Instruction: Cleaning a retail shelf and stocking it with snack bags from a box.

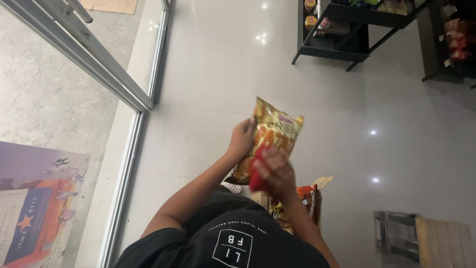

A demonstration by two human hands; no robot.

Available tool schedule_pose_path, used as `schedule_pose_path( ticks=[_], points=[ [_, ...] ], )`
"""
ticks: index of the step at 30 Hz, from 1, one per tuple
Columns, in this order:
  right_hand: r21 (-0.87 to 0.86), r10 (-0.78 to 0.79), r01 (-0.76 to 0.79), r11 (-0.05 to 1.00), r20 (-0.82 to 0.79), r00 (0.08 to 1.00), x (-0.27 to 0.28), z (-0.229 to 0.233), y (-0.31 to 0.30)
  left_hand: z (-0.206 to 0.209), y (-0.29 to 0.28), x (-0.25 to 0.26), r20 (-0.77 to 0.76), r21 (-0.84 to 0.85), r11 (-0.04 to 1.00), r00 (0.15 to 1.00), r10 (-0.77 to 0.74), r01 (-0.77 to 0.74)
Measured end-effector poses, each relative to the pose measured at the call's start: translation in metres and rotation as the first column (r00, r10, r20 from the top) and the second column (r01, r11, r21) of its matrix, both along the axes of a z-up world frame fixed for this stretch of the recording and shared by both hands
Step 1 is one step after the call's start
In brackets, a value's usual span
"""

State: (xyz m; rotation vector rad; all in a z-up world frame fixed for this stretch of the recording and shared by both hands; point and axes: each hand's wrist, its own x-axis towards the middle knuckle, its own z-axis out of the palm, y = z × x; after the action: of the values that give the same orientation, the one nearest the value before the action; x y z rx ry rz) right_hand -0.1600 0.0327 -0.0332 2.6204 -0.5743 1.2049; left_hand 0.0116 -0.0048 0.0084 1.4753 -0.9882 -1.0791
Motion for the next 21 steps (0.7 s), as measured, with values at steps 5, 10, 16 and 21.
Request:
schedule_pose_path(
  ticks=[5,10,16,21],
  points=[
    [0.508,-0.574,0.479,0.715,0.037,0.818,-0.01,0.066,-0.037,0.012,0.033,-0.037,0.077,0.032,0.985,0.982,-0.174,0.172],
    [0.474,-0.399,0.362,0.803,-0.024,0.917,0.015,0.052,0.01,-0.001,0.007,-0.01,0.096,-0.004,1.0,0.995,-0.027,0.027],
    [0.171,-0.234,0.257,0.951,-0.144,0.961,0.012,-0.021,0.037,0.002,-0.014,0.006,0.005,-0.162,0.972,0.985,0.171,-0.168],
    [0.295,-0.446,0.437,0.85,-0.04,0.894,0.017,0.03,-0.018,-0.024,-0.001,-0.019,0.259,-0.234,0.971,0.966,0.02,0.043]
  ],
)
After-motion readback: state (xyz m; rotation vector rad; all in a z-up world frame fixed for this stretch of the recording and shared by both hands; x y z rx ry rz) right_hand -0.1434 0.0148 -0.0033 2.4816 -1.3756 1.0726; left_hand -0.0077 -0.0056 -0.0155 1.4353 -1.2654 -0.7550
